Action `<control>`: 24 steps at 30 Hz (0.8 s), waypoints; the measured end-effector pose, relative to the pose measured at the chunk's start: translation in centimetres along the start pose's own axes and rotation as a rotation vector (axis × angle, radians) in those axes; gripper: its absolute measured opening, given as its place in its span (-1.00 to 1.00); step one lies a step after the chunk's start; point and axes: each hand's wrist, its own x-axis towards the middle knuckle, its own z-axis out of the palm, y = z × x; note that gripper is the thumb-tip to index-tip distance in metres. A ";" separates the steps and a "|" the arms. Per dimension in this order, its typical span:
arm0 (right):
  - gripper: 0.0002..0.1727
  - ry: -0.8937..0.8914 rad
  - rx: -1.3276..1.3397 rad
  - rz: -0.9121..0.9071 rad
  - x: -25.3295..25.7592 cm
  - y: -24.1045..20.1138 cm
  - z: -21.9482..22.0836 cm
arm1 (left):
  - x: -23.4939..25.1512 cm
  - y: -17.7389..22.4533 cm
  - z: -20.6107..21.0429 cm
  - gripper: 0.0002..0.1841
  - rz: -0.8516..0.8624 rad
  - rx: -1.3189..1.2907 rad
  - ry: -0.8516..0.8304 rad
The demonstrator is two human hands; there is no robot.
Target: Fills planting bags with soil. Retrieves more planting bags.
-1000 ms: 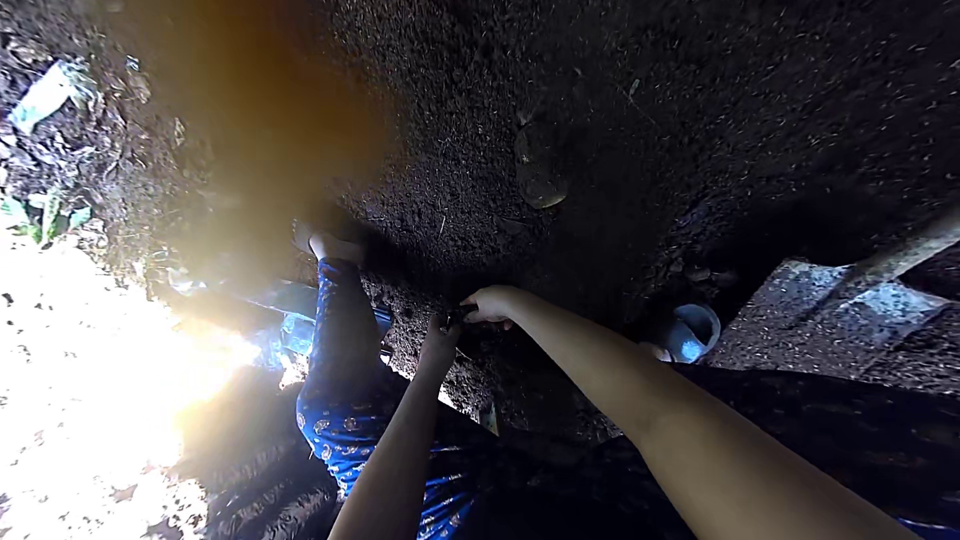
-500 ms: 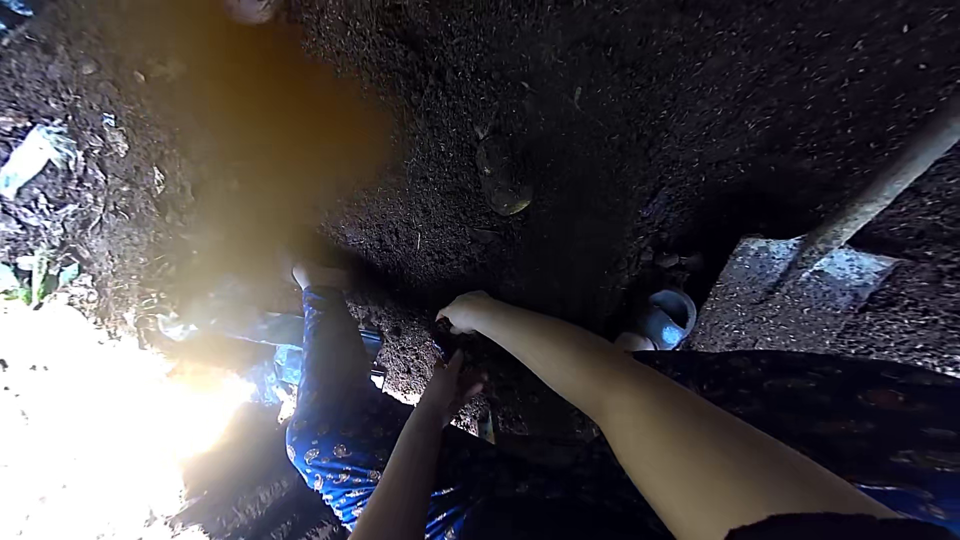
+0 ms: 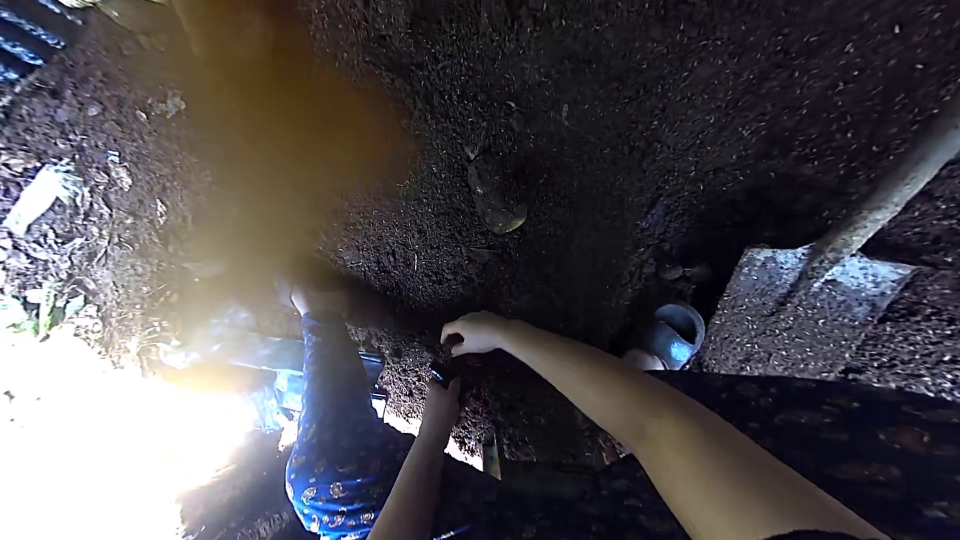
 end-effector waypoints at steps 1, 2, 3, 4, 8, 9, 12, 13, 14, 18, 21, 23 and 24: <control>-0.43 0.033 0.076 -0.013 0.1 0.7 -1.1 | -0.3 0.0 -0.3 -0.46 -0.004 0.047 -0.014; -0.38 0.084 0.125 -0.011 0.3 1.1 -2.4 | -0.4 -0.3 -0.5 -0.42 0.002 0.081 -0.019; -0.37 0.138 0.152 0.008 0.6 1.4 -4.1 | -0.4 -0.6 -0.8 -0.38 0.018 0.119 -0.019; -0.42 0.181 0.143 0.040 0.9 1.6 -5.7 | -0.4 -0.9 -1.1 -0.36 0.044 0.146 -0.014; -0.55 0.109 -0.118 0.245 2.1 3.0 -8.7 | -0.7 -1.4 -2.1 -0.35 0.116 0.167 -0.009; -0.57 0.165 -0.146 0.269 2.2 3.7 -8.5 | -0.6 -1.5 -2.5 -0.37 0.133 0.154 -0.006; -0.55 0.466 -0.196 0.251 2.7 6.3 -6.0 | -0.4 -1.5 -3.2 -0.42 0.163 0.092 -0.002; -0.40 0.458 -0.244 0.262 2.8 7.1 -4.5 | -0.6 -1.4 -3.4 -0.43 0.159 0.081 -0.004; -0.20 0.414 -0.293 0.294 2.6 7.9 -2.9 | -0.7 -1.3 -3.5 -0.43 0.157 0.081 -0.009; -0.08 0.317 -0.417 0.435 1.3 10.4 0.2 | -0.7 -1.4 -4.2 -0.44 0.181 0.060 -0.012; -0.18 0.208 -0.418 0.491 0.9 10.7 -0.8 | -1.2 -1.8 -4.7 -0.46 0.180 0.019 -0.008; -0.23 0.117 -0.399 0.497 0.5 9.1 -1.9 | -1.4 -1.9 -4.8 -0.48 0.191 0.000 0.003; -0.25 0.081 -0.393 0.482 0.1 7.6 -2.3 | -1.5 -1.9 -4.9 -0.47 0.191 -0.001 -0.002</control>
